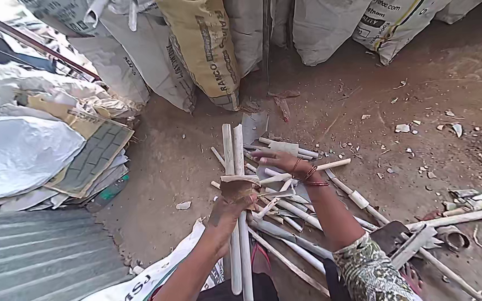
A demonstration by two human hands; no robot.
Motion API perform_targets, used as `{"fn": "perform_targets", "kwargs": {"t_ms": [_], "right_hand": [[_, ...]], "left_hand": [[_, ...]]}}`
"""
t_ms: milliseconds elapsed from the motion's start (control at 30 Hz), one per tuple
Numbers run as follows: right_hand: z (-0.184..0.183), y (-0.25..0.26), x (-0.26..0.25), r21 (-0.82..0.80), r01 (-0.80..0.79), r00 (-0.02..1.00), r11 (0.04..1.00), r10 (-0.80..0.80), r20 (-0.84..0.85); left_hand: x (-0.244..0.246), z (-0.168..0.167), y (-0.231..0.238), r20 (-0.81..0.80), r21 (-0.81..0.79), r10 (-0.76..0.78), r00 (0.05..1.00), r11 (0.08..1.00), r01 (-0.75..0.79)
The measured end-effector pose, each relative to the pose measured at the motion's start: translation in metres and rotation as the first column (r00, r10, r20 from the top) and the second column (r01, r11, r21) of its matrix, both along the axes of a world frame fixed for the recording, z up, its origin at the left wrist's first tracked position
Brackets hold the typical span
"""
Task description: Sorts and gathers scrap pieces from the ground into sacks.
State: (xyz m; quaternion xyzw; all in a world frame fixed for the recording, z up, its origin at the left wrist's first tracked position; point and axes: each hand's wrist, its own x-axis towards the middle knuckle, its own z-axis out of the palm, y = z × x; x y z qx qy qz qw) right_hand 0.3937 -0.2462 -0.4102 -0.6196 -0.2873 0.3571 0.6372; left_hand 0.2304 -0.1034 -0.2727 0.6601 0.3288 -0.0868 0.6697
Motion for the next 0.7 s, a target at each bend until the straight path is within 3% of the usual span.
{"fn": "perform_targets", "kwargs": {"t_ms": [33,67,133,200,267,500,600,700], "right_hand": [[-0.034,0.006,0.021,-0.243,0.168,0.986,0.955,-0.159,0.059],[-0.069,0.009,0.037,-0.459,0.278,0.96,0.844,-0.231,0.157],[-0.125,0.009,0.053,-0.728,0.307,0.952,0.613,-0.189,0.242],[-0.16,0.006,0.05,-0.815,0.321,0.946,0.483,-0.134,0.294],[-0.169,0.005,0.045,-0.848,0.334,0.943,0.412,-0.134,0.306],[-0.142,-0.01,0.017,-0.877,0.202,0.978,0.436,-0.044,0.203],[-0.134,-0.034,-0.002,-0.88,0.13,0.991,0.457,-0.033,0.129],[-0.1,-0.067,-0.016,-0.874,0.105,0.994,0.475,-0.037,0.099]], "left_hand": [[0.001,0.003,0.005,0.022,-0.031,0.03,0.999,0.999,-0.029],[0.002,0.006,0.011,0.044,-0.059,0.047,0.998,0.997,-0.044],[0.003,0.011,0.02,0.037,-0.084,0.056,0.998,0.995,-0.053],[-0.001,0.011,0.025,-0.065,-0.115,0.04,0.997,0.992,-0.047],[-0.006,0.003,0.027,-0.185,-0.146,-0.011,0.983,0.989,-0.016],[-0.022,-0.013,0.017,-0.388,-0.179,-0.026,0.921,0.983,-0.048],[-0.03,-0.012,0.008,-0.399,-0.186,-0.048,0.916,0.982,-0.03],[-0.034,-0.01,-0.001,-0.365,-0.168,-0.026,0.931,0.985,-0.039]]}}
